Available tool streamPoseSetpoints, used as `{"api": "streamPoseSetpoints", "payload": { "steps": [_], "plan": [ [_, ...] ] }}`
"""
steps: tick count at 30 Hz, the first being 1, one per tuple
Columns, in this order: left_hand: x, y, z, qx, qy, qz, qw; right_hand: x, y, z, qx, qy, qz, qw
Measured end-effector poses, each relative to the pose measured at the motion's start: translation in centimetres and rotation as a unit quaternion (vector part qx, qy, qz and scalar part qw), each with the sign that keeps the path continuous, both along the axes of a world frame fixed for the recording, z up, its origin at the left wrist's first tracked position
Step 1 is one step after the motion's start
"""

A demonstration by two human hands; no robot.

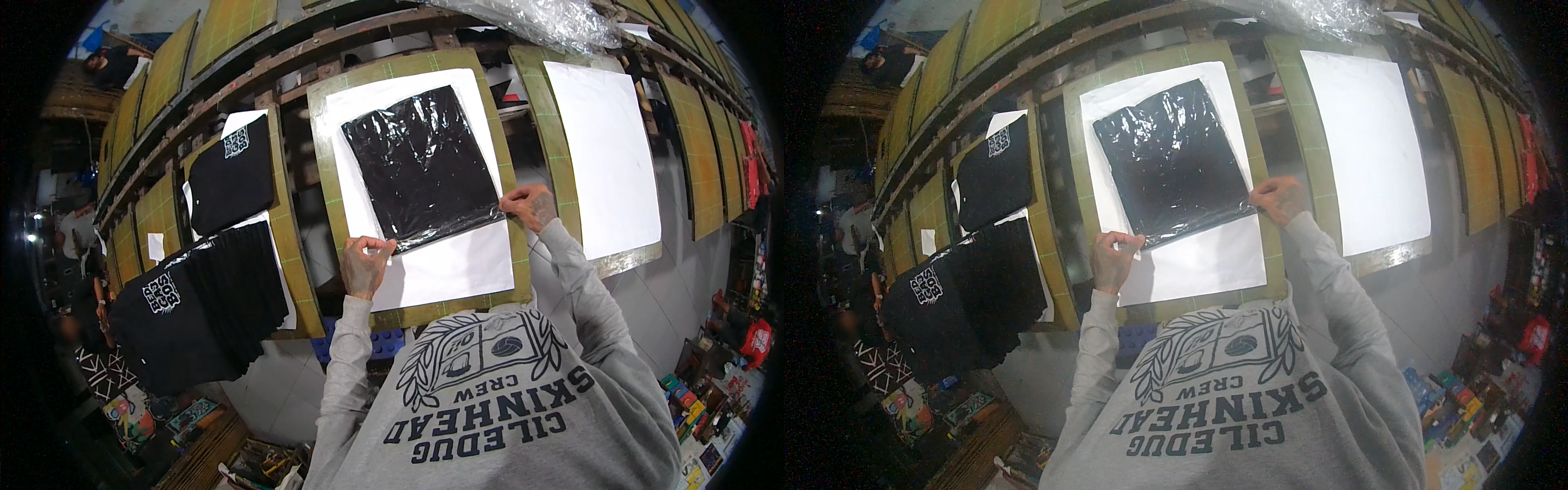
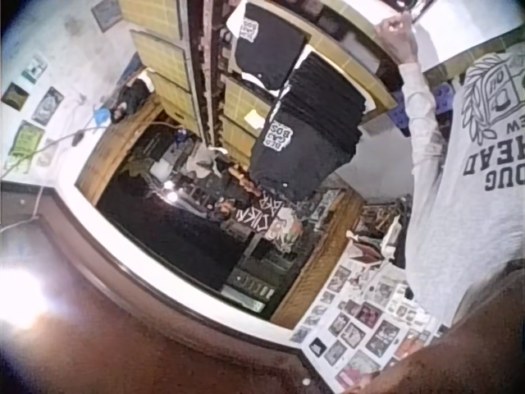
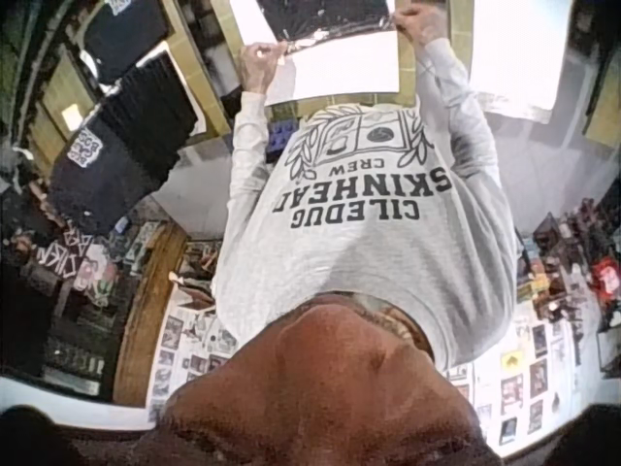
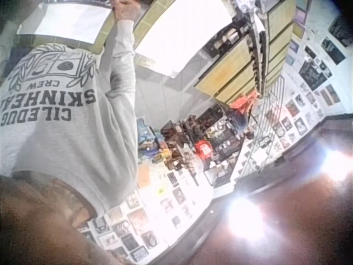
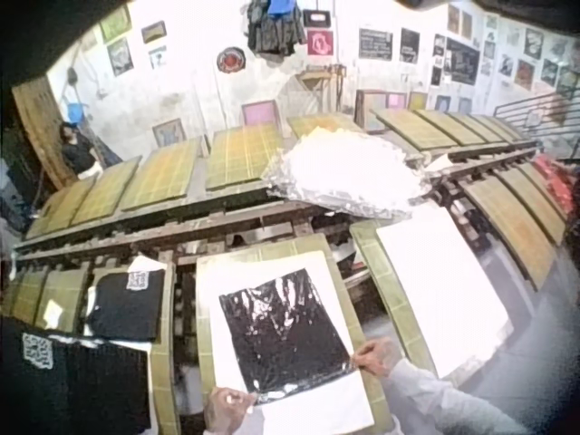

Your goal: The person packages screen-printed shirts by placing a clear plastic bag onto the printing platen, folding a shirt into a rectangle by hand, and sliding the folded shirt into the plastic bag.

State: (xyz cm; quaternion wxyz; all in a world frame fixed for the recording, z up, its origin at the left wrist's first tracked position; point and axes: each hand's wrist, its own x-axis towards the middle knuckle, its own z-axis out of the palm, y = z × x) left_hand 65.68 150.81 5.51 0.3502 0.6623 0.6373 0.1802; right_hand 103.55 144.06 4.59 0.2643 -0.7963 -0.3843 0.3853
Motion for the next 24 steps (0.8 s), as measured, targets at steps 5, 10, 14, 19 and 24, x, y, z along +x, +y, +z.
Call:
{"api": "streamPoseSetpoints", "payload": {
  "steps": [5, 10, 14, 19, 24],
  "plan": [
    [-0.5, -0.6, -0.5, 0.013, -0.011, -0.014, 1.0, -0.2, -2.3, -0.1, 0.068, 0.025, -0.116, 0.991],
    [1.3, -1.7, 1.4, 0.226, -0.01, -0.073, 0.971, -5.1, -3.7, 3.5, 0.299, -0.197, 0.061, 0.932],
    [1.7, -1.3, 1.8, 0.286, 0.091, -0.275, 0.913, -6.0, -3.8, 2.8, 0.301, -0.256, 0.257, 0.882],
    [-0.6, 1.0, -1.4, 0.32, 0.053, -0.326, 0.888, -3.6, -2.9, -0.1, 0.299, -0.271, 0.321, 0.857],
    [-1.3, 2.8, 1.0, 0.426, 0.049, -0.328, 0.842, -2.6, -1.0, 1.1, 0.39, -0.258, 0.298, 0.832]
  ]
}}
